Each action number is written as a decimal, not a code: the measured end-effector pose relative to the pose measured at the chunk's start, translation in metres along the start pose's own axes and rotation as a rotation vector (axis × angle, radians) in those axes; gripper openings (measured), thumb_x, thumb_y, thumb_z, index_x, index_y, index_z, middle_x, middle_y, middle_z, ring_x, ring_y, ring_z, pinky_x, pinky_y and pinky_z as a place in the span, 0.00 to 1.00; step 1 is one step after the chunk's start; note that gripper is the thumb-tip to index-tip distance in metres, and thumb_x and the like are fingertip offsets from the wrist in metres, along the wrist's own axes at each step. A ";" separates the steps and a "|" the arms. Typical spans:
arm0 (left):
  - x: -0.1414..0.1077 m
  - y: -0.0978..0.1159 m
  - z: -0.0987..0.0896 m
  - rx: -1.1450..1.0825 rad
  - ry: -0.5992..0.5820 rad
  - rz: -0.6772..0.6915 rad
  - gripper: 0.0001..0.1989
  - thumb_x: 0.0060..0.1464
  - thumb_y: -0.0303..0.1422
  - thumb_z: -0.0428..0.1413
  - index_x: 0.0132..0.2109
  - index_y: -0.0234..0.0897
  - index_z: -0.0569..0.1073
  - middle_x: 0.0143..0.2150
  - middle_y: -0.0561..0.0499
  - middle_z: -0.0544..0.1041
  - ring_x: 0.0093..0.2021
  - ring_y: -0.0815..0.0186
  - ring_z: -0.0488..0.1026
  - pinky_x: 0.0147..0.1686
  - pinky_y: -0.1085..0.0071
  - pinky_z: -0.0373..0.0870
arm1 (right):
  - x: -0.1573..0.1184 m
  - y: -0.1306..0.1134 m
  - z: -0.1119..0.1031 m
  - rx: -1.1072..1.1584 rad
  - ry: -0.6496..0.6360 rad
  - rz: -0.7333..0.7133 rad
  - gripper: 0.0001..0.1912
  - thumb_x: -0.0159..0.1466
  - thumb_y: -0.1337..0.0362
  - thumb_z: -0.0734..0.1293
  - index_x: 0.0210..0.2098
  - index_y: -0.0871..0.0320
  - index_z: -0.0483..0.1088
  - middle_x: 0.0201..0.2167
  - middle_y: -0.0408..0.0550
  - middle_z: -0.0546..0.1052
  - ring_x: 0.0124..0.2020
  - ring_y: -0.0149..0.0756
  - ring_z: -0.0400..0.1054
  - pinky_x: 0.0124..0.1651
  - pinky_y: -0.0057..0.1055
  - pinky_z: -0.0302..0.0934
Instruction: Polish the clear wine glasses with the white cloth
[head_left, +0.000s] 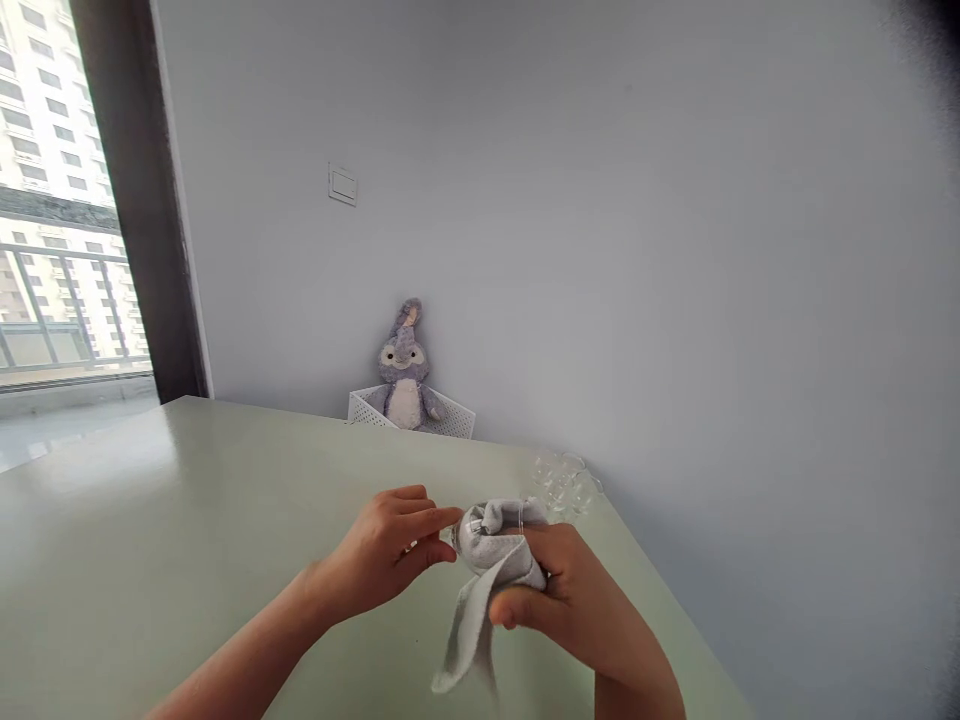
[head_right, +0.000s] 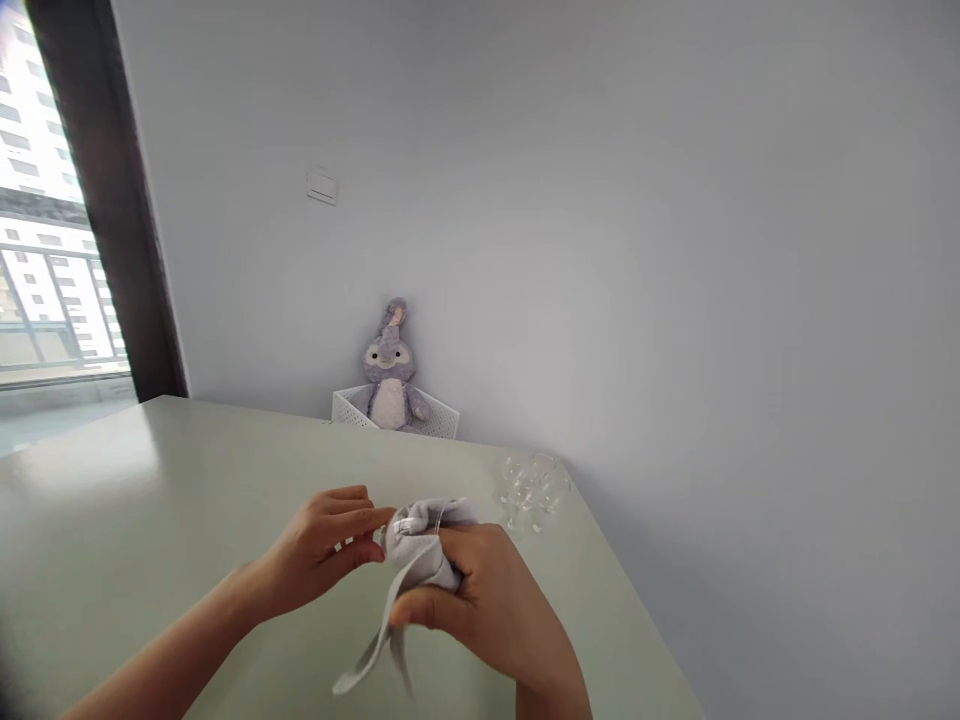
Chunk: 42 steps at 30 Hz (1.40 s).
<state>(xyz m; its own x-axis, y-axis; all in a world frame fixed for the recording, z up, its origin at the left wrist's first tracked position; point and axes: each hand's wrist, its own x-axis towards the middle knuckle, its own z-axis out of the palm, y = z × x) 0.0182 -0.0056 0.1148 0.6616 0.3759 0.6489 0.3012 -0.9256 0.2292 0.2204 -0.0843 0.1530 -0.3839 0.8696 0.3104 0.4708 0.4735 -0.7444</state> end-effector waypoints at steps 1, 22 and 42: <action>0.001 0.000 0.003 0.037 0.030 -0.007 0.10 0.55 0.32 0.49 0.44 0.36 0.69 0.24 0.51 0.72 0.26 0.69 0.64 0.28 0.72 0.61 | 0.000 -0.002 0.003 -0.037 0.051 0.025 0.17 0.57 0.52 0.63 0.20 0.58 0.64 0.18 0.39 0.64 0.21 0.27 0.55 0.24 0.25 0.50; 0.000 0.009 0.002 -0.891 -0.464 -0.500 0.23 0.53 0.48 0.45 0.35 0.30 0.72 0.17 0.54 0.65 0.19 0.74 0.59 0.21 0.77 0.58 | -0.026 0.007 -0.047 -0.264 0.056 -0.178 0.11 0.62 0.63 0.60 0.42 0.51 0.70 0.40 0.46 0.74 0.44 0.40 0.66 0.49 0.36 0.56; -0.004 0.019 0.022 0.137 0.081 -0.384 0.10 0.54 0.38 0.48 0.38 0.40 0.70 0.21 0.55 0.70 0.21 0.71 0.64 0.24 0.75 0.56 | 0.042 0.037 0.030 0.470 0.680 0.043 0.20 0.62 0.52 0.55 0.36 0.60 0.70 0.36 0.52 0.75 0.37 0.40 0.67 0.39 0.34 0.60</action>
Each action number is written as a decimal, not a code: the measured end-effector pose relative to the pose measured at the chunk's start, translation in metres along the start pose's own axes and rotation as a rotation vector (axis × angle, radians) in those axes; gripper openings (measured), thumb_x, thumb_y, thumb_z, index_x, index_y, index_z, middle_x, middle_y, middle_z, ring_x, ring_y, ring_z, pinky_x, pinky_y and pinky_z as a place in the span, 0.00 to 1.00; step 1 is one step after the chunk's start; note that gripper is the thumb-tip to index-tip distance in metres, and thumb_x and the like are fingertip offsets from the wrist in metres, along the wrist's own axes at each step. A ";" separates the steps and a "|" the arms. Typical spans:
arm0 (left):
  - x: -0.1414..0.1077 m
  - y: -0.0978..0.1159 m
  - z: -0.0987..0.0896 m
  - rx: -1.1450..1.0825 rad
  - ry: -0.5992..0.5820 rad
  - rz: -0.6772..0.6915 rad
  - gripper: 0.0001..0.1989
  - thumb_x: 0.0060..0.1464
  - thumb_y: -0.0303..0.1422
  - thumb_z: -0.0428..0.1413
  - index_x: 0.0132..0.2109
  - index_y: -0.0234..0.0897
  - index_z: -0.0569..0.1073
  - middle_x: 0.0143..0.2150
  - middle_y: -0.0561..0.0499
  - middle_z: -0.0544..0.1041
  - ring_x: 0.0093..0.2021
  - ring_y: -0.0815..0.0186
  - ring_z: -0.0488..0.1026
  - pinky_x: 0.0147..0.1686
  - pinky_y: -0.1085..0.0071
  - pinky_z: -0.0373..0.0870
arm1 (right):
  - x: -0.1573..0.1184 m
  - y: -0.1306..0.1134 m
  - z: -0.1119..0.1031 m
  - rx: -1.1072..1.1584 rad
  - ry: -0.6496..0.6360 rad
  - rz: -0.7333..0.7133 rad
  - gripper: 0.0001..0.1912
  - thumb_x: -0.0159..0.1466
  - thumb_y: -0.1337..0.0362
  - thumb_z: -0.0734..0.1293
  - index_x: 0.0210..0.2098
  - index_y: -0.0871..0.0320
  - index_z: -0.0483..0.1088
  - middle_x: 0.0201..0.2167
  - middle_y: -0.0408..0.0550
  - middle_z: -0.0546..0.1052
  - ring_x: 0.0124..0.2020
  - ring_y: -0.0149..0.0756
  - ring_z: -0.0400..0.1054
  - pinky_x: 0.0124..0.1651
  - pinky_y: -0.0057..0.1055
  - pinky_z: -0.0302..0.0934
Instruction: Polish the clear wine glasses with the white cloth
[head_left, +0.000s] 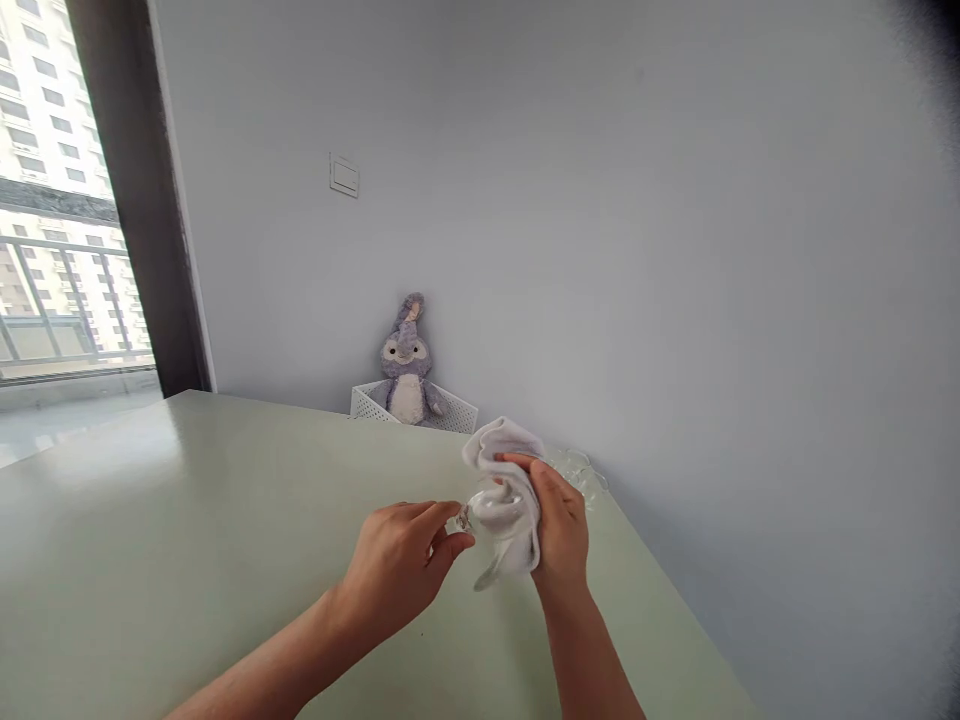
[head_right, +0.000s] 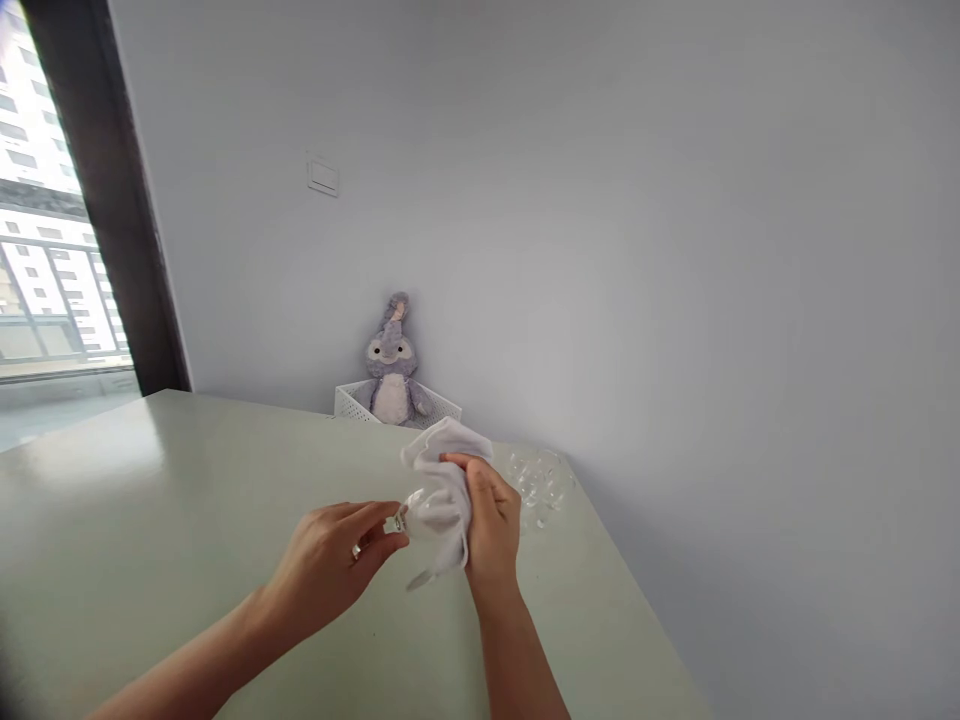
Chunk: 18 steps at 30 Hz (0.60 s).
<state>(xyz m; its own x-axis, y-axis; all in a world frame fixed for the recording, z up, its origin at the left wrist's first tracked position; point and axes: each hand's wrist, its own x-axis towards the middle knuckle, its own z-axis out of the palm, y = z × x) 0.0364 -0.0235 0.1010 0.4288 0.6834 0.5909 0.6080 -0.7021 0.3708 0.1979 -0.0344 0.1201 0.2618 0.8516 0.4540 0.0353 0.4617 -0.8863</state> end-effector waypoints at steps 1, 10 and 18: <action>0.001 0.001 0.000 -0.033 0.000 -0.029 0.09 0.55 0.38 0.48 0.37 0.39 0.70 0.21 0.56 0.69 0.20 0.72 0.63 0.24 0.76 0.56 | 0.000 0.003 0.003 0.140 0.014 0.093 0.24 0.62 0.49 0.53 0.38 0.61 0.70 0.36 0.53 0.75 0.36 0.40 0.68 0.37 0.34 0.61; 0.003 0.004 -0.002 -0.257 0.125 -0.032 0.08 0.54 0.33 0.48 0.29 0.36 0.64 0.31 0.51 0.65 0.27 0.72 0.62 0.27 0.75 0.62 | -0.040 0.023 0.056 0.535 0.054 0.373 0.31 0.60 0.43 0.47 0.42 0.61 0.67 0.39 0.55 0.74 0.38 0.40 0.69 0.37 0.34 0.64; 0.001 0.005 -0.008 0.021 0.370 -0.060 0.08 0.49 0.32 0.52 0.24 0.36 0.66 0.34 0.49 0.64 0.33 0.66 0.62 0.33 0.69 0.62 | -0.060 0.038 0.071 0.368 -0.014 0.196 0.18 0.61 0.49 0.54 0.31 0.57 0.65 0.27 0.46 0.71 0.32 0.34 0.65 0.35 0.30 0.61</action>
<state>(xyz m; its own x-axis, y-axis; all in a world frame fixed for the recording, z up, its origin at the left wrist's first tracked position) 0.0345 -0.0278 0.1097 0.1243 0.6017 0.7890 0.6399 -0.6564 0.3997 0.1149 -0.0503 0.0662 0.2159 0.9345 0.2831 -0.3619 0.3459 -0.8657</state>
